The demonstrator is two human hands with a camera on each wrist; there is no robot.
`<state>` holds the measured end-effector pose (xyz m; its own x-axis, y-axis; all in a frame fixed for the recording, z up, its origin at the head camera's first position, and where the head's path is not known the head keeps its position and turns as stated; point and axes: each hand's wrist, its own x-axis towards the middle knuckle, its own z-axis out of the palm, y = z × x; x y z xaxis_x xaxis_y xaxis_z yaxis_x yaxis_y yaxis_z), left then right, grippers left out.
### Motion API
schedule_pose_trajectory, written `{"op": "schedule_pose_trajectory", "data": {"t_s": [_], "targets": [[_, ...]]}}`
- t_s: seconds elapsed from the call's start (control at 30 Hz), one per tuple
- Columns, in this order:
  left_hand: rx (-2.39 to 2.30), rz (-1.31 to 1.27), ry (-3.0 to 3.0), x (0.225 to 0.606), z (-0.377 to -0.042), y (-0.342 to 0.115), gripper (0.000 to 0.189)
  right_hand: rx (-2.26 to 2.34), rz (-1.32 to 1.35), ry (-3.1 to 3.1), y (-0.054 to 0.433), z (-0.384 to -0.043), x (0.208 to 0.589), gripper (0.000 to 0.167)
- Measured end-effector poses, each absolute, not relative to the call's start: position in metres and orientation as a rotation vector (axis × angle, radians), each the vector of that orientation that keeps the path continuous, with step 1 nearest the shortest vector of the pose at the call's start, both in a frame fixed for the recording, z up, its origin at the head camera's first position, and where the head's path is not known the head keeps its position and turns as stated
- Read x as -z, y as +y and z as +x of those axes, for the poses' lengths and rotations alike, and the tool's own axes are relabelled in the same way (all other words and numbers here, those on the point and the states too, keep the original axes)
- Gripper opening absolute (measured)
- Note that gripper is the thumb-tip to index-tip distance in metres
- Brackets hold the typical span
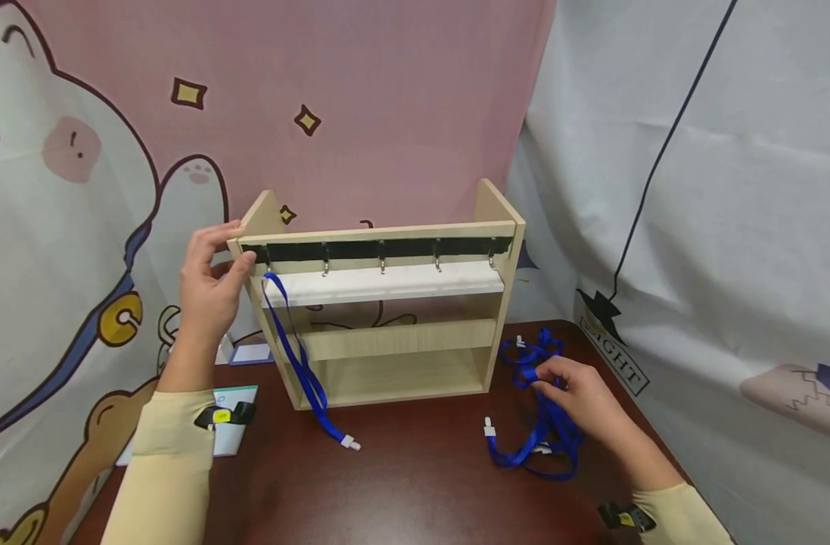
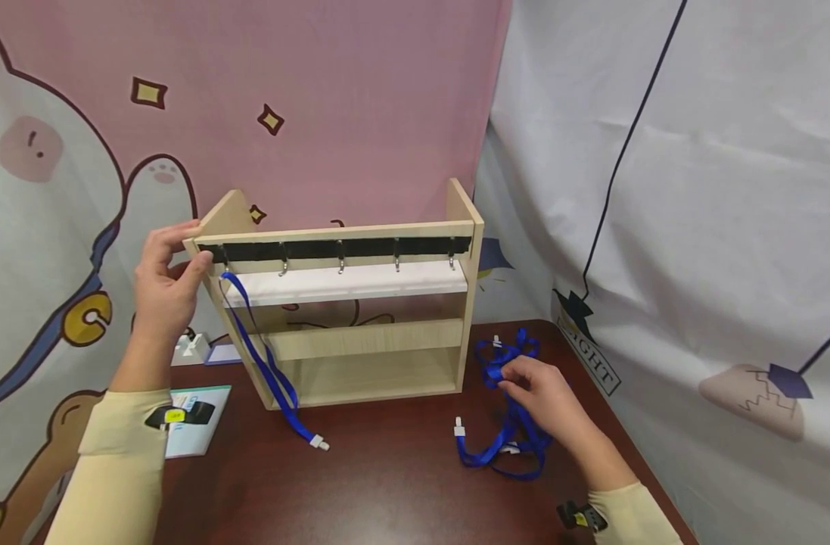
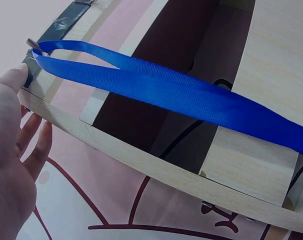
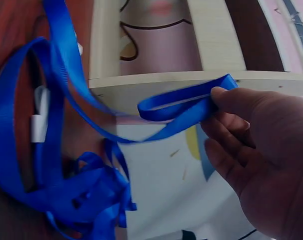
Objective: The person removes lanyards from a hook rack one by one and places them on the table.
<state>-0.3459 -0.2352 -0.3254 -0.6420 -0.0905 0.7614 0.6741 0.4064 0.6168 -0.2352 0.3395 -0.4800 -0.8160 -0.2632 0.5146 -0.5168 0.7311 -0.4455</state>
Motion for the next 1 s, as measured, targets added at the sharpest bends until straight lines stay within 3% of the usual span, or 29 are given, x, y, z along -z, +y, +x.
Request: {"op": "schedule_pose_trajectory", "data": {"t_s": [0.5,1.0], "targets": [[1.306,-0.492,-1.923,0.323,-0.343,-0.232,0.035,-0.942,0.672,-2.592,0.318,-0.249,0.501,0.039],[1.319,-0.495,-1.929,0.315,-0.330,-0.225,0.035,-1.248,0.696,-2.600,0.311,-0.272,0.529,0.033]]}}
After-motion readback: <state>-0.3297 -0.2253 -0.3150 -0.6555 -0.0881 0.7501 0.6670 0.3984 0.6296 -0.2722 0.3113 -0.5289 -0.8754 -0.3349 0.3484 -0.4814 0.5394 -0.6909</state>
